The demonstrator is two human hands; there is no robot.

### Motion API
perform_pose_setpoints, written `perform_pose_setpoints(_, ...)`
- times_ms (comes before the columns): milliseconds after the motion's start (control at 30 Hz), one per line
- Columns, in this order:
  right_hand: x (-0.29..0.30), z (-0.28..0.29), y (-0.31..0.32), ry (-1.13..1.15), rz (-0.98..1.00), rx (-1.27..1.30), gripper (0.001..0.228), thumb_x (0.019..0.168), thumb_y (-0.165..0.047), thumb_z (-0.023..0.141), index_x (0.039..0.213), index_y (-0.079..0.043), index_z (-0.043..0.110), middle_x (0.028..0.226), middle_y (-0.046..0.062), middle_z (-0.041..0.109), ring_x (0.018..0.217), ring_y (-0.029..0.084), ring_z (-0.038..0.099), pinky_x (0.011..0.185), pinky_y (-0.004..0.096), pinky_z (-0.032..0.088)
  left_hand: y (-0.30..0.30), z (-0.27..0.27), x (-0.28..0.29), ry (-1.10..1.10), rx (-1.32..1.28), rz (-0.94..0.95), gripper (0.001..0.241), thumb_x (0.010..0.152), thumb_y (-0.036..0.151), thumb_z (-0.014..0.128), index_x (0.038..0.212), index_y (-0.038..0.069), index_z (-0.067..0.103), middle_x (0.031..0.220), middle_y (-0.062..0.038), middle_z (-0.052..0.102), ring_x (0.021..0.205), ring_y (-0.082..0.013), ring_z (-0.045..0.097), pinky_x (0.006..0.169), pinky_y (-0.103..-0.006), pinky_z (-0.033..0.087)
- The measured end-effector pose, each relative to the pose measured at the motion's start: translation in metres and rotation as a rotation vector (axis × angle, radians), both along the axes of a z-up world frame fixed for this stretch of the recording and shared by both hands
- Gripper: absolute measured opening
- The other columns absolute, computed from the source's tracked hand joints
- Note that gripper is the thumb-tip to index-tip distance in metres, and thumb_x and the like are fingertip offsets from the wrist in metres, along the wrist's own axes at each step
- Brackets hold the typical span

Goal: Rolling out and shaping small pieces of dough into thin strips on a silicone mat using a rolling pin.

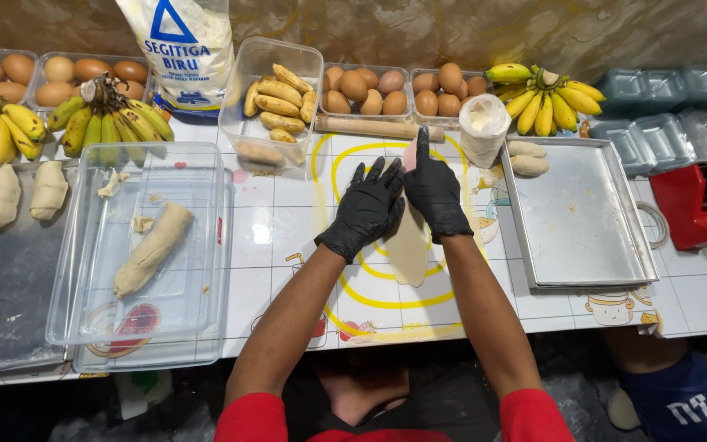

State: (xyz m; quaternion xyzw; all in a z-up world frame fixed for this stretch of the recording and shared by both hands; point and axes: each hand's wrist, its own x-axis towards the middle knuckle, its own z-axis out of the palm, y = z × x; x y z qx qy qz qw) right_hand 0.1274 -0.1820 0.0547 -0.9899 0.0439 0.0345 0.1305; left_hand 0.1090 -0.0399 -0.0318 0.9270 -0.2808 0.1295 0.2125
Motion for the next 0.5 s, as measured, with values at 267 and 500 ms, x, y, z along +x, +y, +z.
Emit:
perform_pose_setpoints(267, -0.035, 0.000, -0.033, -0.147, -0.048, 0.034, 0.069, 0.096, -0.033, 0.048, 0.160, -0.019, 0.028, 0.096, 0.026, 0.070, 0.102, 0.048, 0.068, 0.084, 0.057, 0.057, 0.003, 0.001, -0.003, -0.008, -0.038, -0.006, 0.057, 0.104, 0.039, 0.043, 0.155, 0.015, 0.045, 0.163, -0.008, 0.041, 0.152, -0.0367, 0.033, 0.125, -0.0563, 0.015)
perform_pose_setpoints(500, -0.085, -0.007, -0.035, -0.268, 0.028, -0.039, 0.054, 0.089, -0.035, 0.056, 0.141, -0.017, 0.058, 0.073, 0.010, 0.071, 0.081, 0.037, 0.074, 0.067, 0.052, 0.061, 0.006, 0.001, -0.015, 0.047, -0.006, -0.004, 0.062, 0.103, 0.043, 0.042, 0.156, 0.012, 0.043, 0.166, -0.011, 0.035, 0.154, -0.0385, 0.027, 0.126, -0.0552, 0.014)
